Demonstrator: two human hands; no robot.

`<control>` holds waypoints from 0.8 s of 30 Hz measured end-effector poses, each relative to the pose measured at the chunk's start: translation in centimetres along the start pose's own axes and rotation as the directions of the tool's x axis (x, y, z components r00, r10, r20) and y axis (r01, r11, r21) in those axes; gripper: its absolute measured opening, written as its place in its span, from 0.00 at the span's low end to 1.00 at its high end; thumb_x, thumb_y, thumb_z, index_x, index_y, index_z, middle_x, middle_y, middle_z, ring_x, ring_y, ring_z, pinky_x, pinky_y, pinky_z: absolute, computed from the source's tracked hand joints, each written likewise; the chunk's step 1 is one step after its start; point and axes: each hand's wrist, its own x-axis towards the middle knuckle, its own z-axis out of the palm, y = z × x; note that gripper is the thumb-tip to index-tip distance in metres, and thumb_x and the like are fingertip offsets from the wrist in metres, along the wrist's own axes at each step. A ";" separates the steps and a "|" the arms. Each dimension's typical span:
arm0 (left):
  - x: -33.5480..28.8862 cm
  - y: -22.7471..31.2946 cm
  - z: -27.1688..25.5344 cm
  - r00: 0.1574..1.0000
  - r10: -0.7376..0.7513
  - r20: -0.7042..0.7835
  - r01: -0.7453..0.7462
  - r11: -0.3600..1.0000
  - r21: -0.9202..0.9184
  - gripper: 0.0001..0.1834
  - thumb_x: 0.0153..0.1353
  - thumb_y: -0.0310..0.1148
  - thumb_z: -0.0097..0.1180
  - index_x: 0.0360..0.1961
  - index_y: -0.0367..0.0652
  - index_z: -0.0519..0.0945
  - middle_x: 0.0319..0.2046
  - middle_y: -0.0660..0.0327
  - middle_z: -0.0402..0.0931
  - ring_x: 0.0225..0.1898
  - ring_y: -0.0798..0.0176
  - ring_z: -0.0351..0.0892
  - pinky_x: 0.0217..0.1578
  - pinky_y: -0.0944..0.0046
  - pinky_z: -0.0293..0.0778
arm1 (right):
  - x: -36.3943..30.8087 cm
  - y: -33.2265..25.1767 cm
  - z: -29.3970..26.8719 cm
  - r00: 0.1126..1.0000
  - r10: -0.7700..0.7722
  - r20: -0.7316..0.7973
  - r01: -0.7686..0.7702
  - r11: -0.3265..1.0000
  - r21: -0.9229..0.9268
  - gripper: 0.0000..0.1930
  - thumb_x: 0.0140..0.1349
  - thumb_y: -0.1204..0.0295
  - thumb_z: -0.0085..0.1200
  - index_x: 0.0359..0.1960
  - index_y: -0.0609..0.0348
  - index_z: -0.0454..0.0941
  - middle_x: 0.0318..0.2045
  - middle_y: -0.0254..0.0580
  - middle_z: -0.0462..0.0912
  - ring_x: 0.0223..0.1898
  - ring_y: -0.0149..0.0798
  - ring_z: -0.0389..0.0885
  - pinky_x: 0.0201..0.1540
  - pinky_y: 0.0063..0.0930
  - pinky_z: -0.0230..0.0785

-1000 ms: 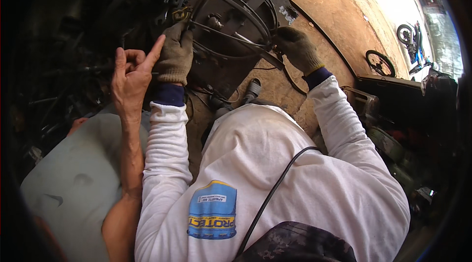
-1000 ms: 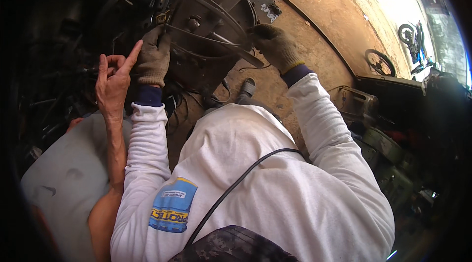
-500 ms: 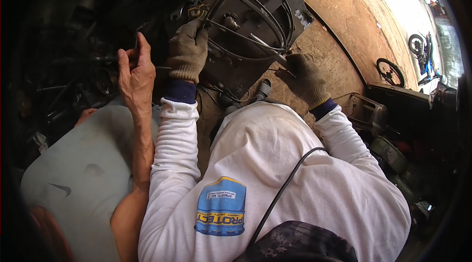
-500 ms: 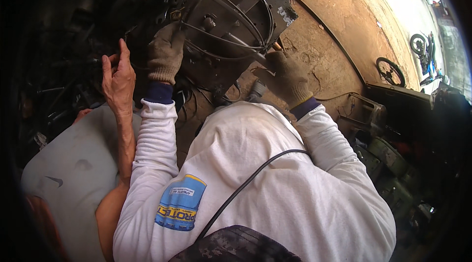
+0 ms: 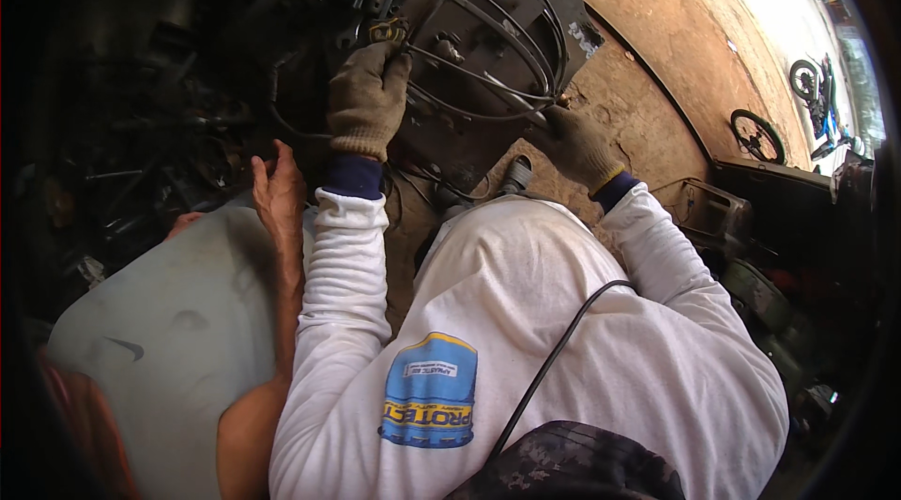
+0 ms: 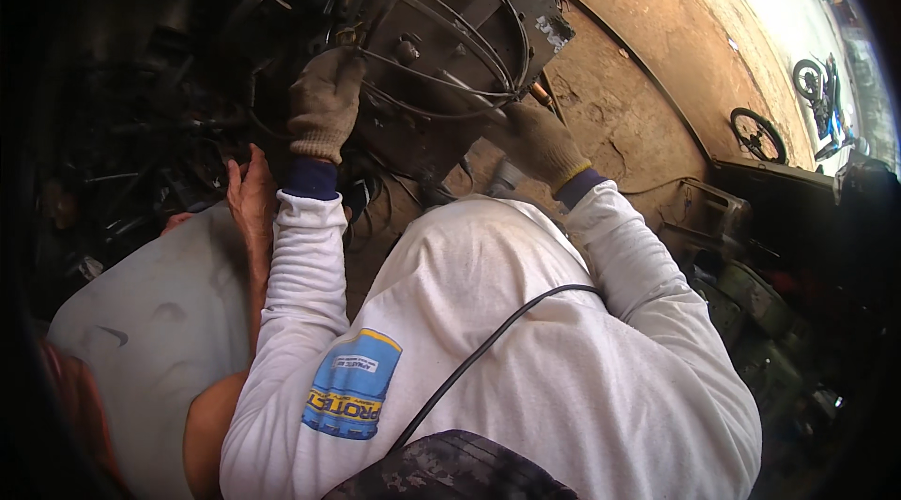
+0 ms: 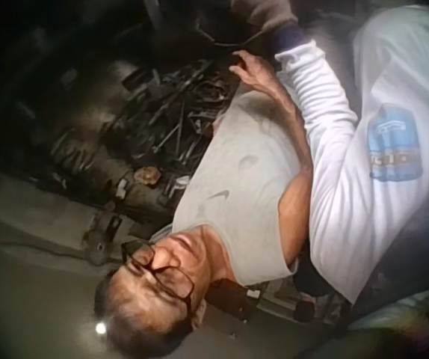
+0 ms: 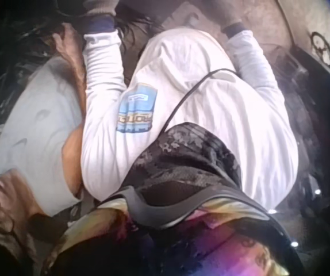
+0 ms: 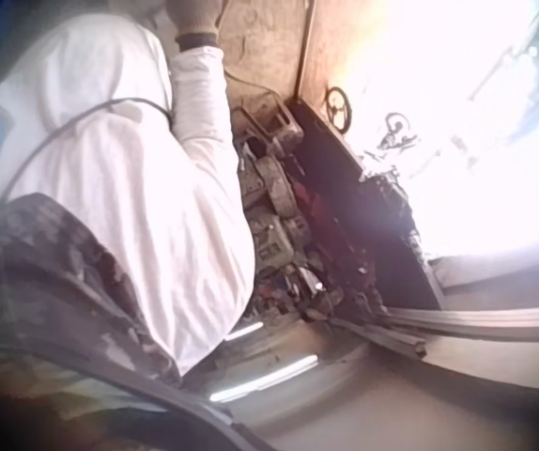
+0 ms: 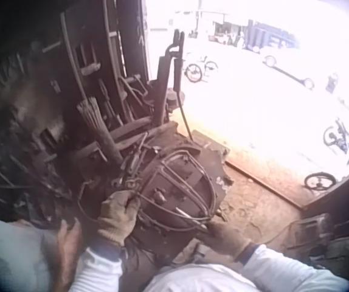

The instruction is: The person grinds a small metal piece, uses a tape measure to check dimensions on a large circular frame, and then works with an assistant to position a metal rod and strike it with a hammer.

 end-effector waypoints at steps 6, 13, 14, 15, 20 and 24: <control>0.3 1.0 -0.6 0.999 -0.002 0.053 0.001 1.000 0.007 0.09 0.65 0.36 0.60 0.41 0.44 0.83 0.38 0.50 0.83 0.42 0.42 0.83 0.43 0.50 0.78 | -2.0 -0.1 -0.7 0.984 0.120 0.133 -0.115 0.992 -0.042 0.21 0.66 0.53 0.59 0.42 0.62 0.83 0.32 0.58 0.84 0.37 0.57 0.85 0.40 0.46 0.73; 1.4 2.5 -1.6 0.993 0.003 0.121 -0.010 0.998 0.060 0.09 0.65 0.35 0.59 0.42 0.43 0.83 0.39 0.49 0.83 0.43 0.42 0.83 0.43 0.50 0.78 | -4.5 1.8 -2.3 0.990 0.029 0.135 -0.044 0.993 0.113 0.16 0.64 0.61 0.63 0.41 0.63 0.82 0.28 0.49 0.83 0.28 0.44 0.80 0.34 0.37 0.72; 1.3 2.4 -1.6 0.993 0.027 0.112 -0.035 0.997 0.067 0.09 0.65 0.34 0.60 0.43 0.43 0.83 0.39 0.49 0.83 0.44 0.42 0.83 0.43 0.49 0.78 | -4.9 1.3 -3.5 0.982 0.007 0.191 -0.010 1.000 0.015 0.16 0.63 0.61 0.64 0.40 0.63 0.82 0.28 0.50 0.83 0.29 0.45 0.82 0.35 0.38 0.73; 1.2 2.1 -1.7 0.993 0.051 0.105 -0.059 0.996 0.074 0.09 0.65 0.34 0.60 0.43 0.43 0.83 0.40 0.49 0.83 0.44 0.42 0.83 0.43 0.49 0.78 | -5.5 1.6 -4.2 0.972 0.008 0.236 -0.003 1.000 -0.020 0.16 0.62 0.61 0.64 0.40 0.63 0.83 0.28 0.50 0.83 0.29 0.45 0.82 0.35 0.38 0.73; 0.5 1.8 -1.2 0.994 0.094 0.052 -0.098 0.993 0.073 0.10 0.65 0.33 0.60 0.45 0.42 0.83 0.40 0.48 0.83 0.44 0.41 0.83 0.44 0.49 0.79 | -10.2 3.3 -7.8 0.944 0.089 0.318 -0.092 0.996 -0.008 0.16 0.60 0.60 0.65 0.39 0.62 0.83 0.27 0.50 0.83 0.29 0.46 0.82 0.34 0.38 0.73; 0.0 1.4 -0.8 0.996 0.077 0.035 -0.080 0.993 0.082 0.11 0.65 0.33 0.60 0.46 0.42 0.83 0.41 0.48 0.83 0.44 0.41 0.83 0.44 0.49 0.79 | -15.3 5.7 -10.7 0.944 0.200 0.263 -0.238 0.964 0.120 0.16 0.59 0.62 0.65 0.40 0.63 0.84 0.24 0.43 0.81 0.28 0.38 0.80 0.33 0.35 0.72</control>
